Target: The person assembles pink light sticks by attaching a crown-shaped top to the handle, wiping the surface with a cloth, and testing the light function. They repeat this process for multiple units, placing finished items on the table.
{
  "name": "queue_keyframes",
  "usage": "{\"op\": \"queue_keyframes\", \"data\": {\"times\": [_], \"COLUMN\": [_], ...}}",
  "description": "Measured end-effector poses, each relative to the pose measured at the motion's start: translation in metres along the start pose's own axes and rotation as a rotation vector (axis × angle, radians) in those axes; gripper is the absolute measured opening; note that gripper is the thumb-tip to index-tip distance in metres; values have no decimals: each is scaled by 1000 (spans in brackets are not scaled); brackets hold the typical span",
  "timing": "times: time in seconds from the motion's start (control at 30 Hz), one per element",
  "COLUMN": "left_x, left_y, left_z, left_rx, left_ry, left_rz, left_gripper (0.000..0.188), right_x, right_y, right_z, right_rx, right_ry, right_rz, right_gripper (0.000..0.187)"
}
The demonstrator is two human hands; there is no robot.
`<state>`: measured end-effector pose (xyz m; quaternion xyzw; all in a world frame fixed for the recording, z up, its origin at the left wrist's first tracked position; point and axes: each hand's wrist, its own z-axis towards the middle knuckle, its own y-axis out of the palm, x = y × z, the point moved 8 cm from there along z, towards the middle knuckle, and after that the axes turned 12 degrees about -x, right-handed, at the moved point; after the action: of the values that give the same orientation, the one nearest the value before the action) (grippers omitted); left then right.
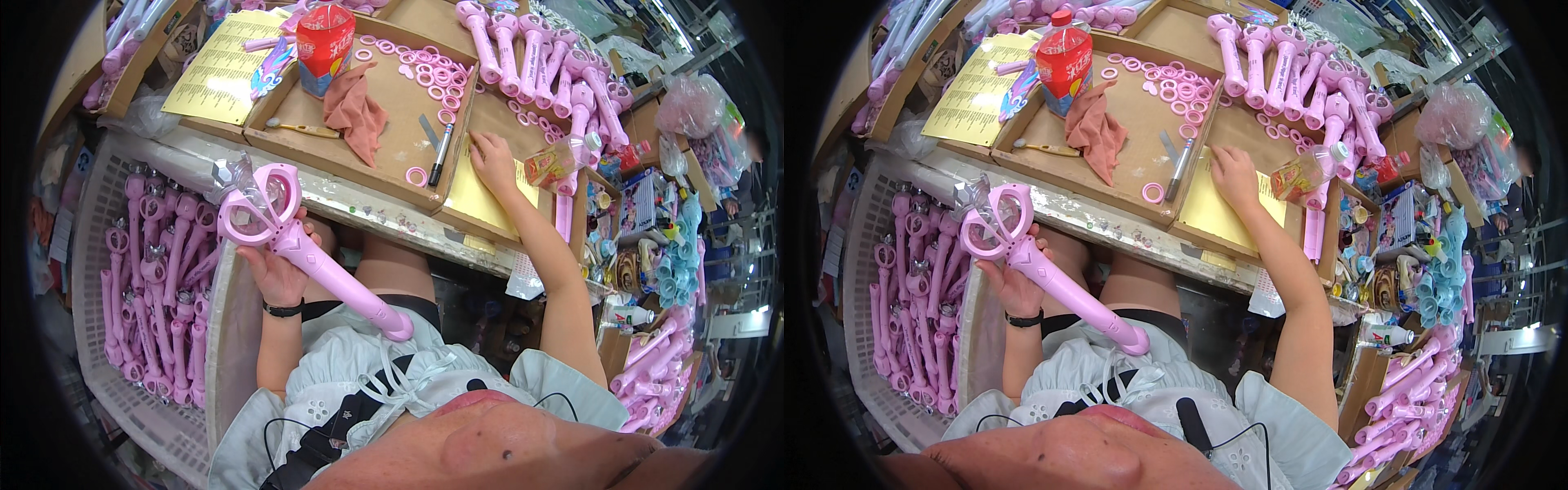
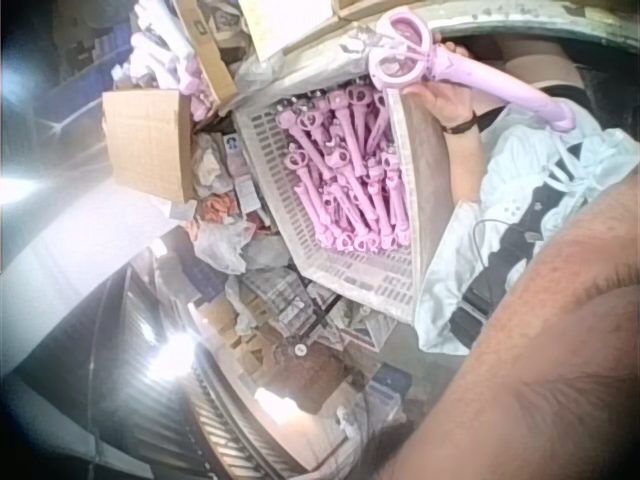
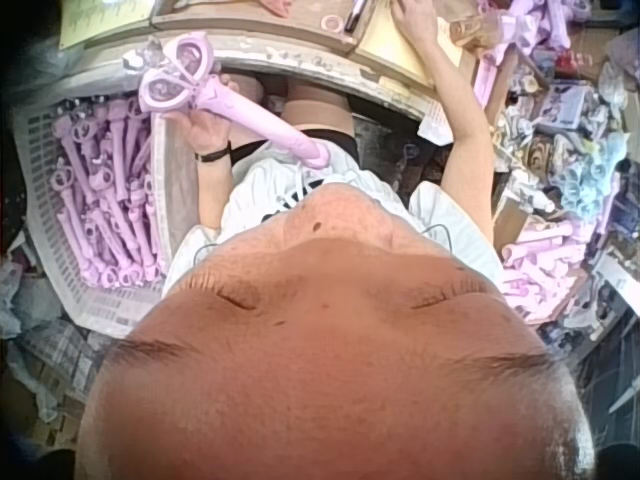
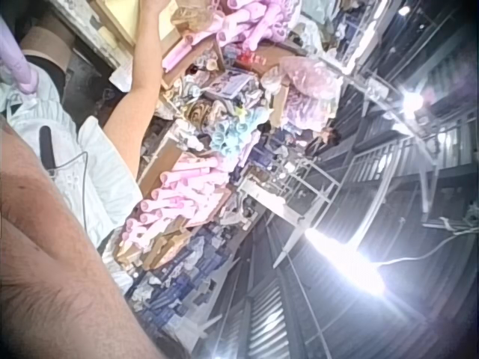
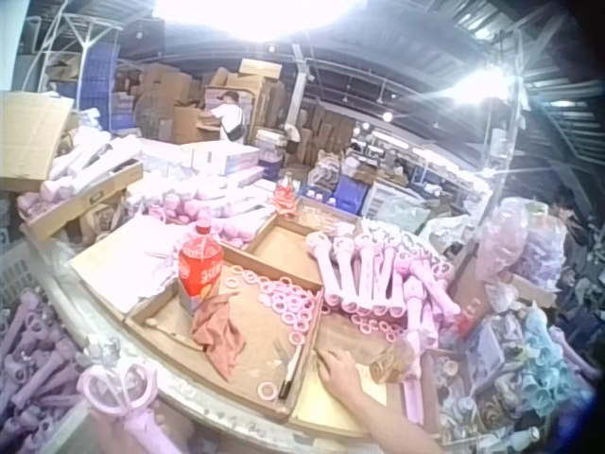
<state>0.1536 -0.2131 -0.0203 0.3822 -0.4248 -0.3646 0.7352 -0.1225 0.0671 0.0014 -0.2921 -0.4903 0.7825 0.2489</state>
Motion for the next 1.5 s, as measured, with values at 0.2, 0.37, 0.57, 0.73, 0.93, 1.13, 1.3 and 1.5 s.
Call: {"op": "queue_keyframes", "data": {"times": [0.2,0.37,0.57,0.73,0.93,1.13,1.3,1.5], "left_x": [-2,-2,-3,-4,-4,-4,-5,-5], "left_y": [2,2,1,0,-2,-2,-1,-2], "left_z": [0,0,-1,-1,-2,-3,-2,-3], "left_rx": [-9,-11,-16,-6,14,22,10,17], "left_ry": [-3,-7,-11,-15,-13,-15,-19,-17], "left_rz": [-26,-24,-25,-21,-15,-17,-20,-10], "left_gripper": [92,91,92,92,93,93,92,92], "right_x": [1,-1,0,-1,-2,-4,13,23], "right_y": [4,4,5,2,-2,-10,-3,-6], "right_z": [2,3,2,1,0,0,-5,-10], "right_rx": [-52,-45,-34,-10,12,68,-21,50], "right_ry": [9,29,20,12,35,15,163,160], "right_rz": [10,-11,0,-20,32,95,293,430], "right_gripper": [27,29,28,24,18,13,13,18]}}
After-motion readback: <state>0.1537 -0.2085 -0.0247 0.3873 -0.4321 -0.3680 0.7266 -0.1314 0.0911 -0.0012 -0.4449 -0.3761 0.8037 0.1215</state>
